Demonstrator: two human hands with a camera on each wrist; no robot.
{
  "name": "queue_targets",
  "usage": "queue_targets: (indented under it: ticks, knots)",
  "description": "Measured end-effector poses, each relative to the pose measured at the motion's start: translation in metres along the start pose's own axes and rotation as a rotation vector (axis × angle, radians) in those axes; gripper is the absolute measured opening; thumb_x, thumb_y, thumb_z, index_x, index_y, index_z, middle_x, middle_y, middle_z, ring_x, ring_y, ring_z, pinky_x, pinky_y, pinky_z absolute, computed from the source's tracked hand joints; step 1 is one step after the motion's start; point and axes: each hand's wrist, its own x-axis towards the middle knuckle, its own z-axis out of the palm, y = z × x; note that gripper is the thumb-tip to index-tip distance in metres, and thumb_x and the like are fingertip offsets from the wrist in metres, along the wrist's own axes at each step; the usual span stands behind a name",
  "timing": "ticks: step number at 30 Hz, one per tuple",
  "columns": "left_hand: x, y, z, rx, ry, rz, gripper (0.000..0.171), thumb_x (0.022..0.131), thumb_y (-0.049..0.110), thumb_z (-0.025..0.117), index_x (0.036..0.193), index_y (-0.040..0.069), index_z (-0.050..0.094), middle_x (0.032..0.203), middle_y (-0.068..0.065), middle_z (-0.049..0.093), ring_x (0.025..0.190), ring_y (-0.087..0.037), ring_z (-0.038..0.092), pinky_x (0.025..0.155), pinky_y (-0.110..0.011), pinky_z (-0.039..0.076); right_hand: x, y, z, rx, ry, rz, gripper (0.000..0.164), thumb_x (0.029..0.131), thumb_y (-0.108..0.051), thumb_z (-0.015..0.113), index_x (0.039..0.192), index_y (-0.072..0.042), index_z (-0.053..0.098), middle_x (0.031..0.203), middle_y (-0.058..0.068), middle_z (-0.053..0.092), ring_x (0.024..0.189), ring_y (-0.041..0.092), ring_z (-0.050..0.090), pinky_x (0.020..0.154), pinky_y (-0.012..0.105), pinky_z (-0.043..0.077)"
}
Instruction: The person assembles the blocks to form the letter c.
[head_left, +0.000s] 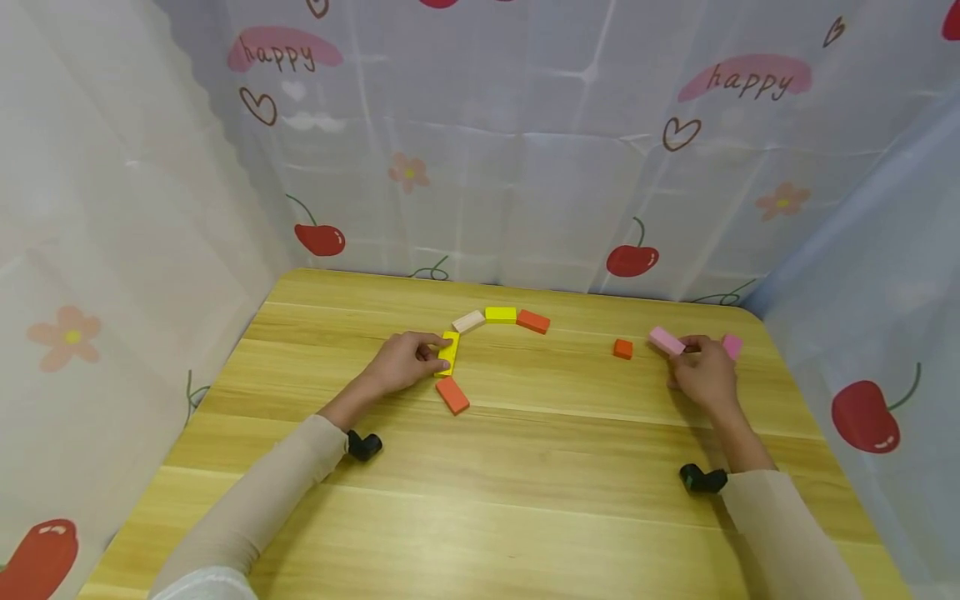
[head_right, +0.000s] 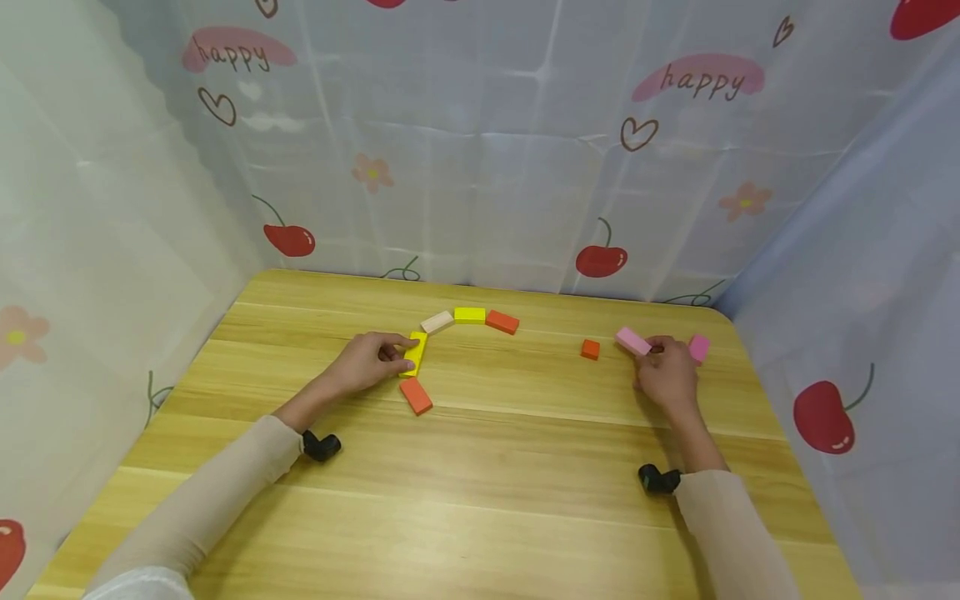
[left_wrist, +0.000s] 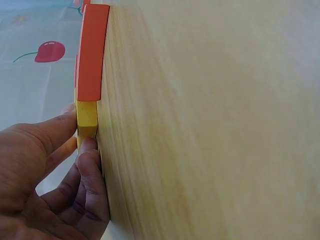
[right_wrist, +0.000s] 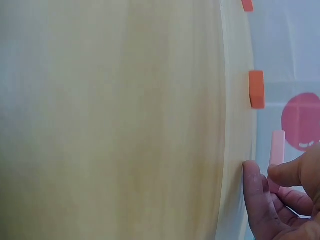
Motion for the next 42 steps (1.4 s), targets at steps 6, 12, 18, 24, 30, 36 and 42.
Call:
queue_targets:
  ticks: [6, 12, 18, 24, 30, 36, 42]
  knots:
    - [0.0, -0.001, 0.0, -0.005, 0.003, 0.007, 0.046, 0.1, 0.035, 0.079, 0.143, 0.021, 0.072, 0.101, -0.001, 0.076, 0.085, -0.016, 0.065, 0.074, -0.031, 0.052, -0.006, -0.007, 0.006, 0.002, -0.005, -0.046, 0.042, 0.106, -0.016, 0.06, 0.14, 0.01, 0.058, 0.138, 0.035, 0.055, 0.058, 0.003, 0.07, 0.055, 0.023, 0.057]
    - [0.001, -0.001, 0.0, -0.001, 0.003, 0.005, 0.045, 0.101, 0.035, 0.079, 0.143, 0.021, 0.072, 0.1, -0.001, 0.076, 0.085, -0.017, 0.064, 0.074, -0.031, 0.051, -0.012, -0.012, 0.012, -0.001, -0.01, -0.074, 0.038, 0.107, -0.015, 0.061, 0.137, 0.008, 0.059, 0.136, 0.033, 0.054, 0.058, 0.0, 0.069, 0.053, 0.022, 0.055]
    - [0.0, -0.001, 0.0, 0.0, 0.003, -0.004, 0.045, 0.101, 0.035, 0.078, 0.143, 0.022, 0.072, 0.101, -0.001, 0.075, 0.085, -0.017, 0.064, 0.073, -0.031, 0.051, -0.02, -0.019, 0.018, 0.054, -0.038, -0.108, 0.038, 0.107, -0.012, 0.06, 0.137, 0.01, 0.058, 0.134, 0.033, 0.052, 0.062, -0.003, 0.069, 0.055, 0.021, 0.058]
    - [0.0, -0.002, 0.0, 0.001, 0.002, 0.003, 0.045, 0.101, 0.035, 0.078, 0.144, 0.021, 0.072, 0.101, -0.001, 0.076, 0.085, -0.017, 0.064, 0.073, -0.031, 0.051, -0.026, -0.025, 0.022, 0.077, -0.068, -0.112, 0.037, 0.107, -0.011, 0.06, 0.138, 0.009, 0.057, 0.132, 0.031, 0.052, 0.067, 0.004, 0.072, 0.057, 0.024, 0.06]
    - [-0.001, -0.002, 0.0, 0.002, 0.001, 0.002, 0.045, 0.101, 0.036, 0.078, 0.144, 0.021, 0.072, 0.101, -0.001, 0.075, 0.084, -0.017, 0.063, 0.072, -0.031, 0.051, -0.032, -0.032, 0.028, 0.042, -0.075, -0.132, 0.035, 0.106, -0.011, 0.064, 0.135, 0.007, 0.06, 0.129, 0.029, 0.055, 0.074, 0.013, 0.073, 0.058, 0.023, 0.06]
    - [-0.001, -0.001, -0.001, 0.009, 0.001, 0.011, 0.045, 0.101, 0.035, 0.078, 0.143, 0.02, 0.072, 0.102, -0.002, 0.076, 0.085, -0.016, 0.065, 0.073, -0.03, 0.051, -0.039, -0.042, 0.035, 0.021, -0.087, -0.169, 0.034, 0.106, -0.01, 0.065, 0.136, 0.006, 0.061, 0.13, 0.028, 0.058, 0.078, 0.015, 0.073, 0.059, 0.023, 0.058]
    - [-0.001, 0.0, -0.001, 0.007, -0.001, 0.008, 0.046, 0.1, 0.034, 0.079, 0.143, 0.021, 0.072, 0.101, -0.002, 0.076, 0.085, -0.015, 0.065, 0.072, -0.029, 0.051, -0.044, -0.049, 0.043, -0.011, -0.098, -0.204, 0.033, 0.104, -0.01, 0.069, 0.133, 0.005, 0.063, 0.128, 0.027, 0.061, 0.077, 0.018, 0.072, 0.06, 0.024, 0.057]
